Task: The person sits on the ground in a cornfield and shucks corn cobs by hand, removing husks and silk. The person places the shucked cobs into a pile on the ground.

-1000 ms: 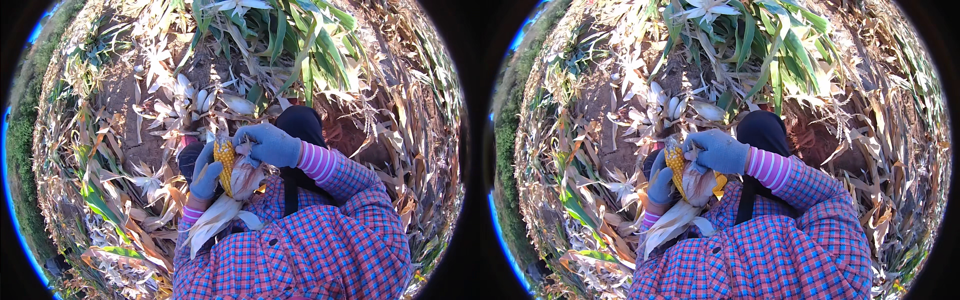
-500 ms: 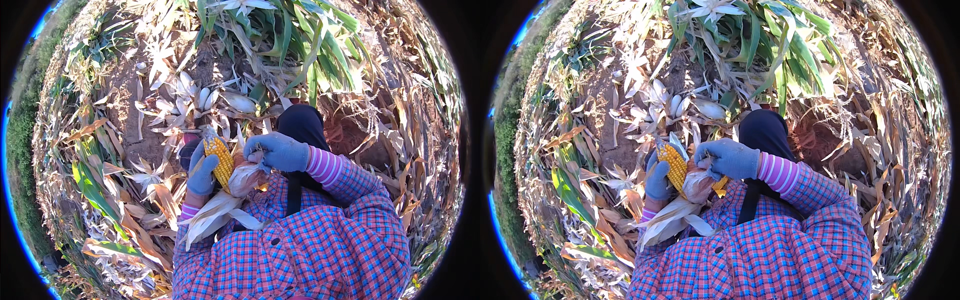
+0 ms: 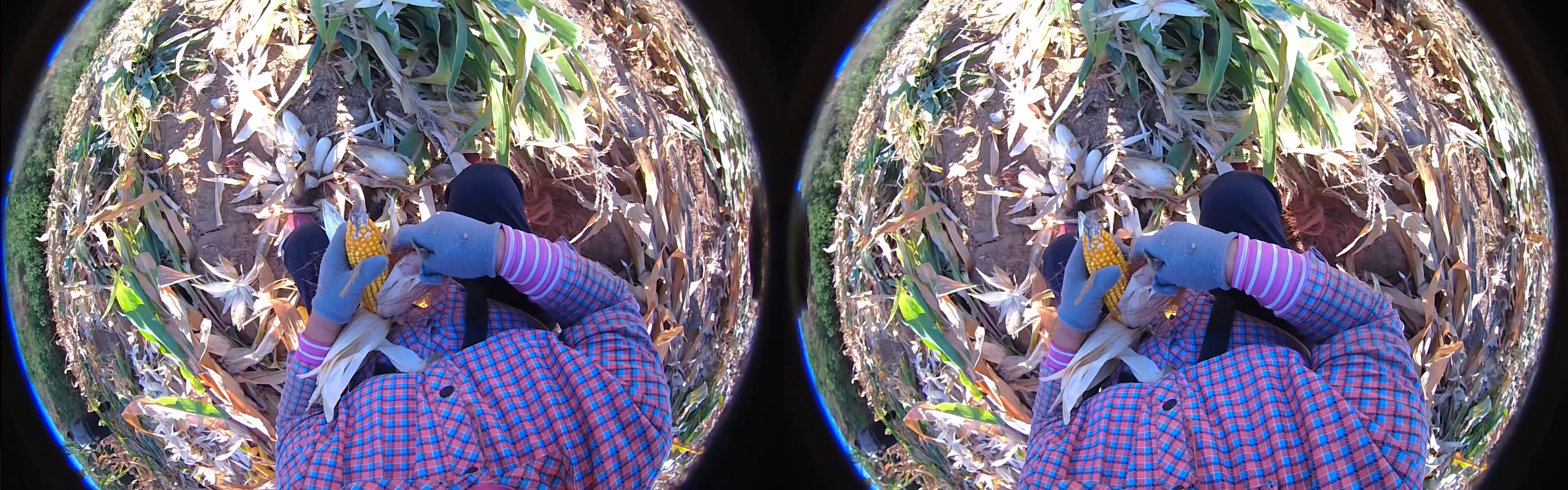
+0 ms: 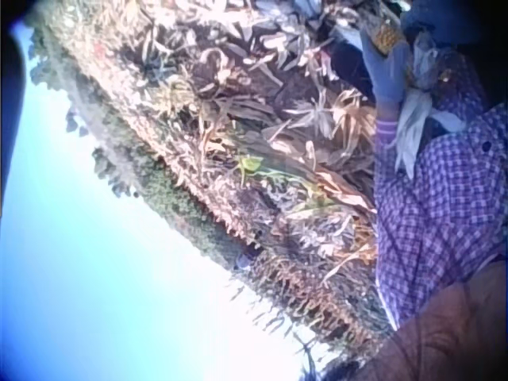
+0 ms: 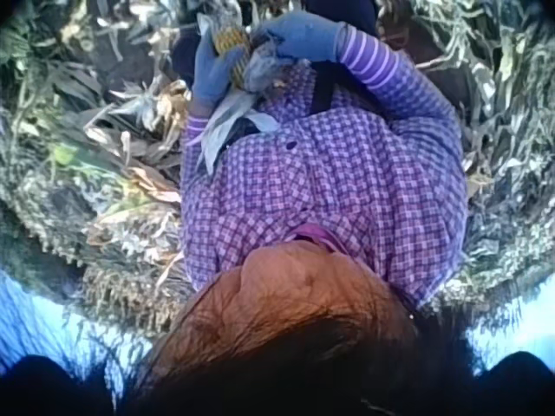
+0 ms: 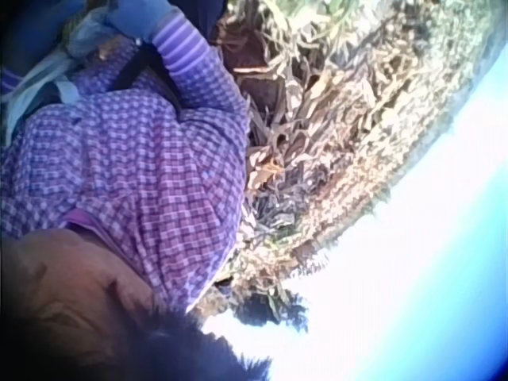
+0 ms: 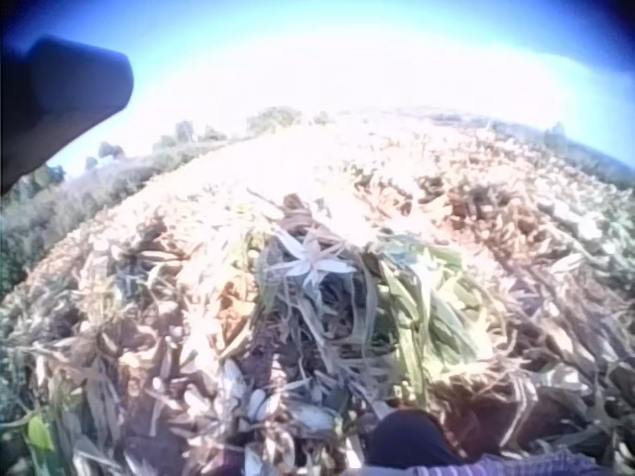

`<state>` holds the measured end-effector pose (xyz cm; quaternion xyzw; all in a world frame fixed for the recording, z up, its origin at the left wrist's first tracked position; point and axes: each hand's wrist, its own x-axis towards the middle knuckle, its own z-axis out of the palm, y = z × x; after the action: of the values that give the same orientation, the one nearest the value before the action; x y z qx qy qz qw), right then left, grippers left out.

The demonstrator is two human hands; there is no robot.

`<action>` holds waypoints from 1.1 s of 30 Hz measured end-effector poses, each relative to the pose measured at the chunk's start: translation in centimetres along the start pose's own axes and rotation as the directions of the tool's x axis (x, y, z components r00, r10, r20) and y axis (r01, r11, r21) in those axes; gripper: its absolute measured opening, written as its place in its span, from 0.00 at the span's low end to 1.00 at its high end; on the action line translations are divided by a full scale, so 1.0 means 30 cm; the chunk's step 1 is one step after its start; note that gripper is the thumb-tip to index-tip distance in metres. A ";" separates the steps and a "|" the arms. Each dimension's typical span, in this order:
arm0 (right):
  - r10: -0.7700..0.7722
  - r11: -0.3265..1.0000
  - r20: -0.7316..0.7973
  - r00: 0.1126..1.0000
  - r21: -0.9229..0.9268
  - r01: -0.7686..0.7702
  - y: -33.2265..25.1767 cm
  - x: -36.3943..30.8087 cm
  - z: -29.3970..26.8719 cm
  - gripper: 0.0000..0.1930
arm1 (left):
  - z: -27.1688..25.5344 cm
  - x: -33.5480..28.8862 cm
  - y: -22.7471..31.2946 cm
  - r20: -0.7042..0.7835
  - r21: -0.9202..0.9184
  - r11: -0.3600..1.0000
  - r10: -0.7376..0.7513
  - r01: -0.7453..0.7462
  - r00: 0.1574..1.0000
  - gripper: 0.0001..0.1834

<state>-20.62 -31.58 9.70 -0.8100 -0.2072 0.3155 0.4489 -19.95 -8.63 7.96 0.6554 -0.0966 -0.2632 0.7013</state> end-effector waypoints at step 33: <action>0.403 0.471 -0.558 0.725 0.806 0.358 0.213 -0.311 -0.075 0.09 | -0.012 0.073 0.188 0.077 0.130 0.956 0.254 -0.262 0.964 0.29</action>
<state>-25.38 -41.95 8.15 -0.5156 0.1798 0.0570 0.8358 -16.55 -9.38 12.92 0.6764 -0.2202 -0.1815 0.6790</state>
